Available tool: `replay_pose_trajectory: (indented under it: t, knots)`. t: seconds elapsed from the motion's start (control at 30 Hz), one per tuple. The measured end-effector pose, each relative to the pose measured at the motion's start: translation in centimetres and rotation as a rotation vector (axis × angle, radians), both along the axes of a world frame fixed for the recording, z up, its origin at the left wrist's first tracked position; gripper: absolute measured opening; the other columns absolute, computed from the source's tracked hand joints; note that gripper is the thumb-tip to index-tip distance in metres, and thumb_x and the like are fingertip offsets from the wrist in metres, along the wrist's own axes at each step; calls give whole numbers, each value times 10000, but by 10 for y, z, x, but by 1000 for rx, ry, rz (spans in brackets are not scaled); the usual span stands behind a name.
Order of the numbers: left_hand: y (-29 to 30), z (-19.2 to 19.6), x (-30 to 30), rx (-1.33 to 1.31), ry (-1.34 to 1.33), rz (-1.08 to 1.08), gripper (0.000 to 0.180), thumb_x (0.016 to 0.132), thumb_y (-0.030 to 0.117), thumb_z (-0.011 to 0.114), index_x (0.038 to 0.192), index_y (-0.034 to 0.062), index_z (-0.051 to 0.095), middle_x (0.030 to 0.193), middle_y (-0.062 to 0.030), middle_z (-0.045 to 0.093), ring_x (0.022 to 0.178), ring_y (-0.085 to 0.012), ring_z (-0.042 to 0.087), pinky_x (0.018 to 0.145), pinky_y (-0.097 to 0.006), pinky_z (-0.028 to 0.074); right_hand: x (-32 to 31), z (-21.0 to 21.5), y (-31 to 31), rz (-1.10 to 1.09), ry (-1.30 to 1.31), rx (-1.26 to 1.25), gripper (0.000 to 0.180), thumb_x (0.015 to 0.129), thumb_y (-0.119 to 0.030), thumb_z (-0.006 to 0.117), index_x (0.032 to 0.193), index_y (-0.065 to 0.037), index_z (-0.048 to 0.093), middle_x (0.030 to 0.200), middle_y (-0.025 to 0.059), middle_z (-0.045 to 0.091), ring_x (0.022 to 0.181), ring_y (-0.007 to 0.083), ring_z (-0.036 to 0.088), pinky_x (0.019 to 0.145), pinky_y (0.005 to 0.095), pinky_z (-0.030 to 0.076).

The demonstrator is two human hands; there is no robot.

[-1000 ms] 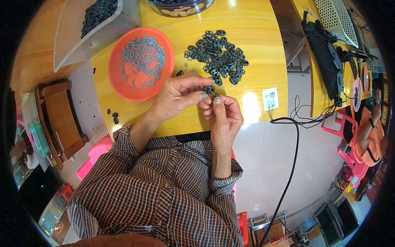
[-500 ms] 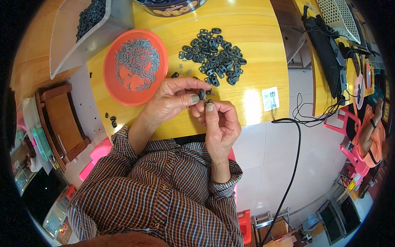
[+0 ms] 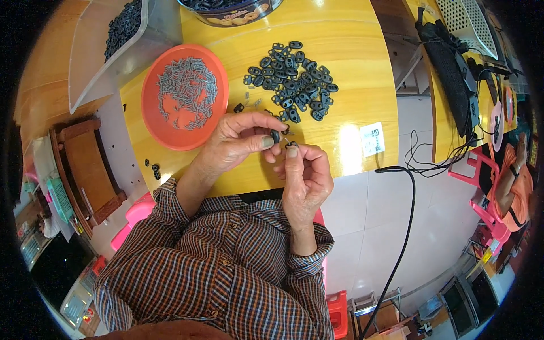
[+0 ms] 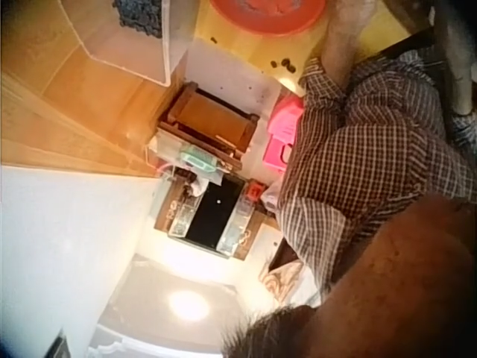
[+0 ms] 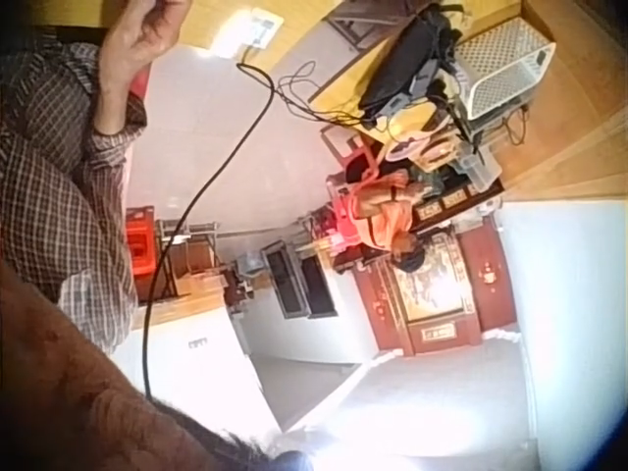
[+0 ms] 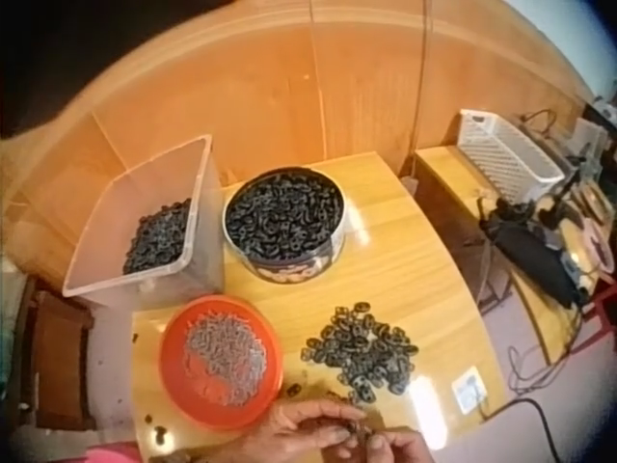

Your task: Manual assembly of small black plastic components by hand at a workbench.

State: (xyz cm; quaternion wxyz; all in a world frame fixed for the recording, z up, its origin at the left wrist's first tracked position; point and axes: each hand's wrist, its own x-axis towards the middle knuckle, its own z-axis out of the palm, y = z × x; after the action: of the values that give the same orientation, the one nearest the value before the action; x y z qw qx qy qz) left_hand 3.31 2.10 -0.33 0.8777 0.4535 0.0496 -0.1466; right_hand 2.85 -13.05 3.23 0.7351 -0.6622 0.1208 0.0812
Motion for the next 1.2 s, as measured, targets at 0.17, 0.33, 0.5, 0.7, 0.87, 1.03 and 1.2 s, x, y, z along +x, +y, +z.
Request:
replay_pose_trajectory:
  t: [0.17,0.33,0.5,0.7,0.87,1.03,1.2]
  knots:
    - [-4,-2,-1,110,-28,99,199,892,-1,573,1089,-20,588,969,-79,642,821,-125,633,757,-257,531,0,3,3,-58,19,5,118,933,-107,553,930,10,564,859,137,663,578,109,589,486,203,440]
    - [-13,-7,-4,158,-99,184,170,882,-20,586,1052,-20,576,988,-94,641,867,-138,638,768,-264,537,0,4,4,-76,-8,25,124,940,-107,540,925,15,554,902,152,664,609,116,616,475,187,436]
    - [-14,4,-2,416,-222,203,236,854,-42,603,1088,-14,615,964,-67,635,847,-109,626,727,-230,516,0,2,4,-93,-43,22,128,943,-104,532,921,21,549,932,163,662,602,117,618,469,186,436]
    - [-11,4,-2,586,-286,93,274,855,-44,600,1126,-11,615,911,-55,644,796,-91,620,683,-218,514,5,1,1,-129,30,41,147,935,-129,552,904,15,561,898,157,669,595,114,617,457,180,420]
    - [-11,1,-2,191,-41,81,286,870,-29,592,1156,-19,589,879,-81,657,710,-123,642,648,-246,545,5,-5,-4,-127,47,144,120,923,-114,576,914,4,566,856,101,663,593,82,590,482,175,430]
    - [-5,3,1,130,47,31,279,880,13,604,1154,-30,574,858,-80,664,710,-127,661,645,-247,556,2,-6,-6,-60,52,67,103,904,-111,606,879,-12,591,739,26,606,548,49,501,486,179,393]
    - [-6,0,1,154,35,40,292,857,-30,607,1148,-27,585,880,-97,653,693,-156,656,639,-273,562,4,-7,-7,-27,54,35,88,890,-97,619,854,-19,599,647,-5,559,521,40,458,481,182,342]
